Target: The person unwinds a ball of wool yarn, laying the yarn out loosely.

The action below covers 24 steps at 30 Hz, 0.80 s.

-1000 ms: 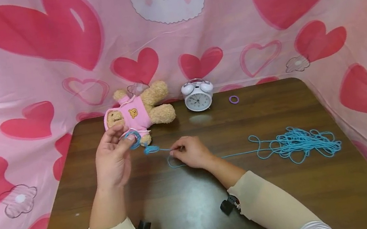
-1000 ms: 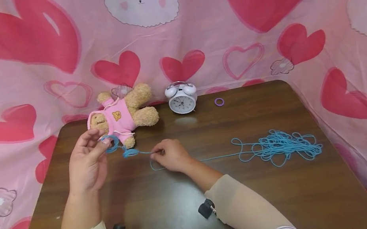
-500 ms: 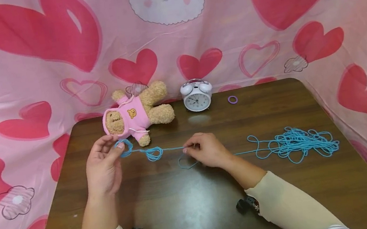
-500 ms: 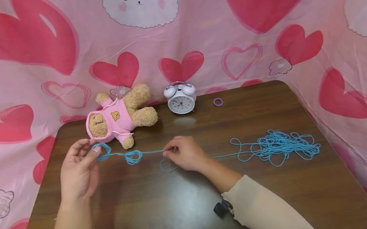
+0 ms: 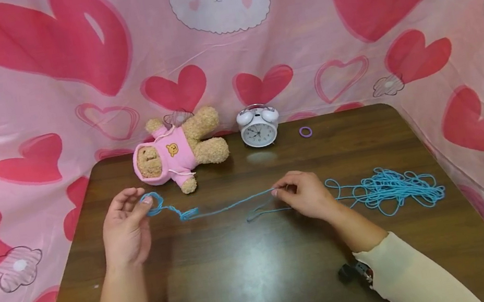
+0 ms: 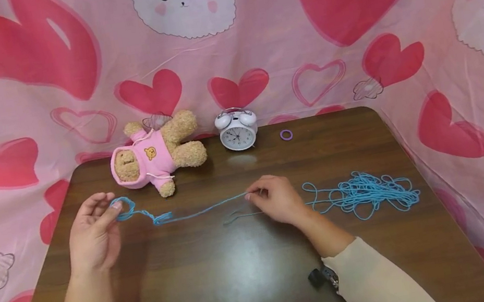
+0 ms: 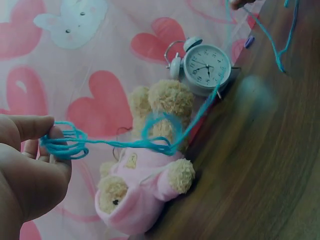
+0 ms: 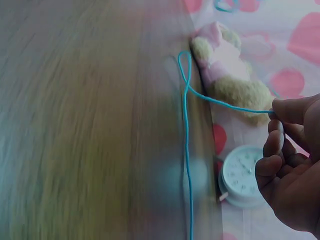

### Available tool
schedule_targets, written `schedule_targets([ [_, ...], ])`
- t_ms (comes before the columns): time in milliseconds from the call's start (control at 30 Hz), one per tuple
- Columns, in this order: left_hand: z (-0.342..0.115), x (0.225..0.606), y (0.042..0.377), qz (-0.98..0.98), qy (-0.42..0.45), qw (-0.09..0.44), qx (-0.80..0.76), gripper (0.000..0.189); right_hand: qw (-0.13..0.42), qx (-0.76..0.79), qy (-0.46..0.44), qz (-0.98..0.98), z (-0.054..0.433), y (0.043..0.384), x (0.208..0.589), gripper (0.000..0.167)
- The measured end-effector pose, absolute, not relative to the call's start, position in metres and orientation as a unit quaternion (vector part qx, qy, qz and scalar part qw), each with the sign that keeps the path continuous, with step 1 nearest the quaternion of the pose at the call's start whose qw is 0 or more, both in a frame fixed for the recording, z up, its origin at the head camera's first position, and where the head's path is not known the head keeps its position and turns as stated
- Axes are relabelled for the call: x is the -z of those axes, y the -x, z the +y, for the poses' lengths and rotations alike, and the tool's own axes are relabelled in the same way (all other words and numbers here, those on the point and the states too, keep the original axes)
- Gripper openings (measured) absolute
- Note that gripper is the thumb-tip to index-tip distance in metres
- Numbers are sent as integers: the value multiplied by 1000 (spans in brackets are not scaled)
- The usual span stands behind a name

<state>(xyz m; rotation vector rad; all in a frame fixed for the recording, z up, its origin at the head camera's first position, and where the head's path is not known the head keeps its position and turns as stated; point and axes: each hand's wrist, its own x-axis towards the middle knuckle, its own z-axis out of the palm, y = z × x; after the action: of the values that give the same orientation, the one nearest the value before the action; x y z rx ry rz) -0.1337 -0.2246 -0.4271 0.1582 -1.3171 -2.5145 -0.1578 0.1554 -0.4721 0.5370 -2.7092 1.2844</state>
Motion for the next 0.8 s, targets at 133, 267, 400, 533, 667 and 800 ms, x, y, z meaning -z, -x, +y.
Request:
schedule_targets([
  [133,-230,430,133,-455,-60,158,875,29,56,-412,-162,-895,173,156,470,5],
  [267,-237,431,131,-447,-65,165,877,29,68,-401,-154,-900,192,153,466,6],
  [400,-243,430,129,-443,-74,171,877,29,85,-391,-148,-905,212,150,463,5],
  [533,-247,430,128,-434,-75,176,880,29,99,-378,-133,-911,231,145,459,4],
  [667,-251,430,127,-428,-73,178,883,29,112,-362,-123,-917,248,140,456,4],
  [800,-255,430,126,-425,-80,186,882,30,123,-355,-117,-919,263,134,451,3],
])
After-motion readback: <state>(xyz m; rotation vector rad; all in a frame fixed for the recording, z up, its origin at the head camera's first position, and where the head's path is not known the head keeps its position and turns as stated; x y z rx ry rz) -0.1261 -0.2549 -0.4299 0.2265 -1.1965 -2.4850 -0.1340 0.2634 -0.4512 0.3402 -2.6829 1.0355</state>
